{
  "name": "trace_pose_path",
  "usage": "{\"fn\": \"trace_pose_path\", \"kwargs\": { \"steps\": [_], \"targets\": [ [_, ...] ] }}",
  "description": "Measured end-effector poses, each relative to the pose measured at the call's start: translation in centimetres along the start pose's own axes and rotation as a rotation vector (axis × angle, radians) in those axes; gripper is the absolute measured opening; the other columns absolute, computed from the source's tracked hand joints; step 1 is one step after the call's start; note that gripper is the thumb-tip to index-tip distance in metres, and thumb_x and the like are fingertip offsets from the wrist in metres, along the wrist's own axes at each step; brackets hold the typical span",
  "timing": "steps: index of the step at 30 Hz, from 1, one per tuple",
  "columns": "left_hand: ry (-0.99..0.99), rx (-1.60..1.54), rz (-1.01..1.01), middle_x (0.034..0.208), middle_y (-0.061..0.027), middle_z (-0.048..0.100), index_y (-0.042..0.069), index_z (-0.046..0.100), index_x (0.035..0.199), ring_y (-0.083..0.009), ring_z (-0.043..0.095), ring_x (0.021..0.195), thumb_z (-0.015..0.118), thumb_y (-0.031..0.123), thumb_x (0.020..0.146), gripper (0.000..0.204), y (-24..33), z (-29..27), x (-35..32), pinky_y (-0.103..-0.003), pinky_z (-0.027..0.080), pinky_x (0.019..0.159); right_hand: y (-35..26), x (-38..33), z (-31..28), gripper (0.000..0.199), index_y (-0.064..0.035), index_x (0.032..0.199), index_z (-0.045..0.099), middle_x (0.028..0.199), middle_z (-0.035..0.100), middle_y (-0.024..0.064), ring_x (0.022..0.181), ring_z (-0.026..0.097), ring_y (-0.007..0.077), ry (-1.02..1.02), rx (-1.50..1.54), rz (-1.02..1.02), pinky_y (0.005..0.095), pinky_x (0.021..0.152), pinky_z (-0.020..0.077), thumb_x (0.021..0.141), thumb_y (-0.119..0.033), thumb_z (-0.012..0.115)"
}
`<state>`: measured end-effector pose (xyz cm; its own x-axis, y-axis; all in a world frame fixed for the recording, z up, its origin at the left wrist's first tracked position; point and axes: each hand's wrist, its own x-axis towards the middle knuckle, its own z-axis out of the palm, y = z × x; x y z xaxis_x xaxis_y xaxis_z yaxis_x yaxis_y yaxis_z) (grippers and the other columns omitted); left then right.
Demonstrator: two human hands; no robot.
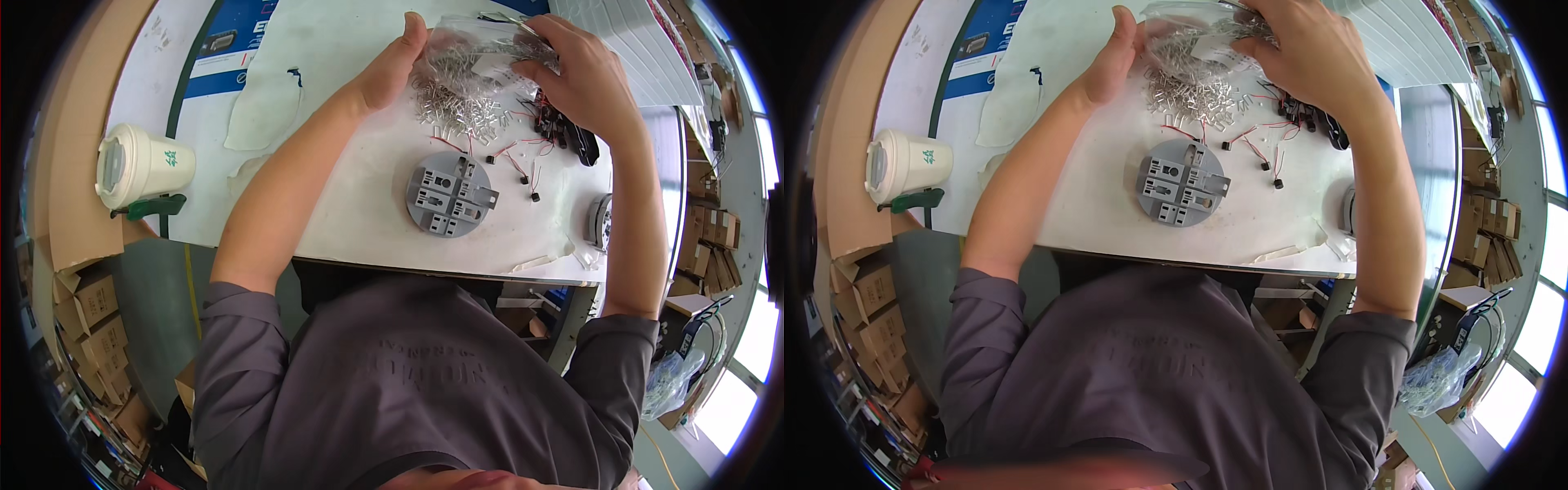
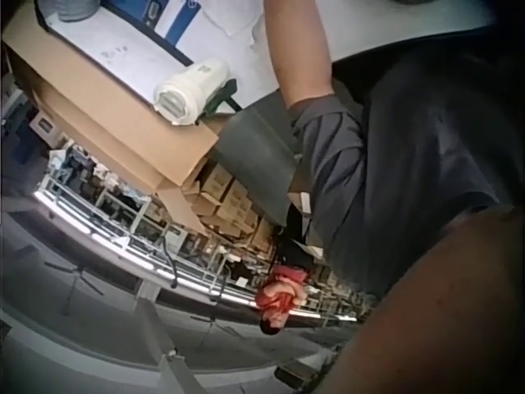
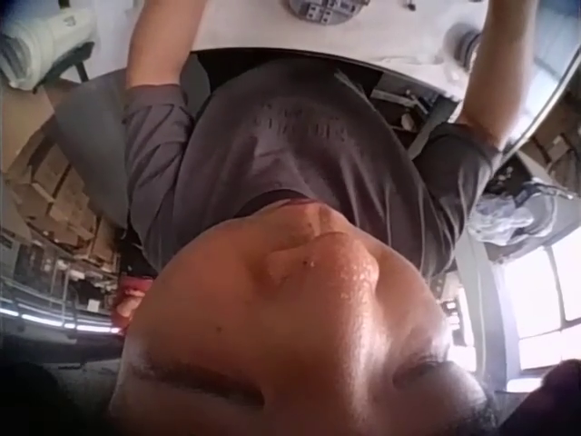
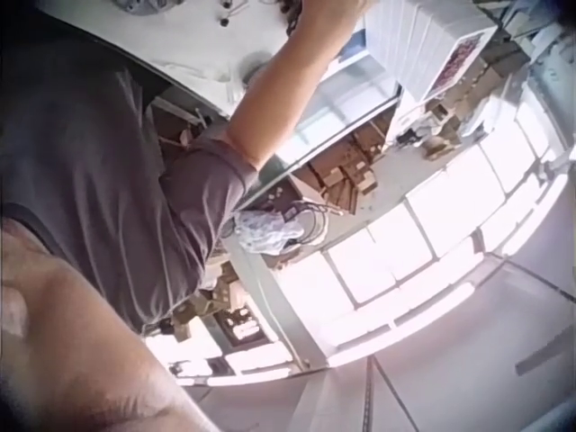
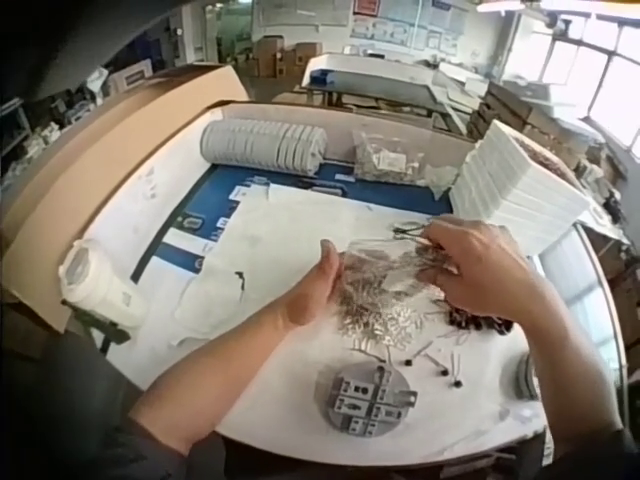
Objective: Assembling small electronic components into a circular plastic base using a precision tool.
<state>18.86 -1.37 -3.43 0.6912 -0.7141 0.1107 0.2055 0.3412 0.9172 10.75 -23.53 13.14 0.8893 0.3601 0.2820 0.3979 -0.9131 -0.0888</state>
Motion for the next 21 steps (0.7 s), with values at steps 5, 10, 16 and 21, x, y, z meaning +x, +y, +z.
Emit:
{"fn": "trace_pose_path", "kwargs": {
  "steps": [5, 10, 16, 21],
  "targets": [
    [0.078, -0.014, 0.043, 0.134, -0.0149, 0.072, 0.006, 0.065, 0.146, -0.0225, 0.074, 0.107, 0.014, 0.094, 0.094, 0.114, 0.1, 0.2, 0.4, -0.034, 0.059, 0.093, -0.5, -0.2, -1.0, 0.039, -0.0086, 0.123, 0.074, 0.104, 0.078, 0.0028, 0.068, 0.058, 0.0217, -0.024, 0.060, 0.038, 0.0337, 0.067, 0.0484, 0.087, -0.019, 0.085],
    [0.013, 0.000, -0.024, 0.133, -0.0150, 0.072, 0.006, 0.065, 0.146, -0.0227, 0.073, 0.111, 0.013, 0.094, 0.094, 0.115, -0.1, -0.6, 0.1, -0.035, 0.058, 0.095, -0.8, -0.5, -0.9, 0.038, -0.0083, 0.123, 0.074, 0.103, 0.078, 0.0032, 0.066, 0.056, 0.0187, -0.014, 0.165, 0.087, 0.0323, 0.065, 0.0465, 0.088, -0.018, 0.084],
    [0.045, 0.066, -0.005, 0.131, -0.0132, 0.073, 0.006, 0.066, 0.146, -0.0222, 0.072, 0.112, 0.006, 0.097, 0.090, 0.122, 0.1, -0.1, 0.2, -0.033, 0.056, 0.096, -0.1, -0.7, -1.1, 0.038, -0.0062, 0.123, 0.074, 0.102, 0.077, 0.0039, 0.063, 0.053, 0.0167, -0.026, 0.228, 0.125, 0.0312, 0.063, 0.0449, 0.088, -0.017, 0.084],
    [-0.011, 0.065, 0.110, 0.128, -0.0105, 0.074, 0.006, 0.067, 0.142, -0.0219, 0.072, 0.109, 0.043, 0.081, 0.103, 0.088, 1.7, 0.6, -1.2, -0.034, 0.056, 0.098, 0.5, -0.5, -0.9, 0.037, -0.0041, 0.123, 0.074, 0.097, 0.076, 0.0044, 0.062, 0.050, 0.0147, 0.015, 0.228, 0.111, 0.0306, 0.060, 0.0435, 0.089, -0.018, 0.083]
  ]
}}
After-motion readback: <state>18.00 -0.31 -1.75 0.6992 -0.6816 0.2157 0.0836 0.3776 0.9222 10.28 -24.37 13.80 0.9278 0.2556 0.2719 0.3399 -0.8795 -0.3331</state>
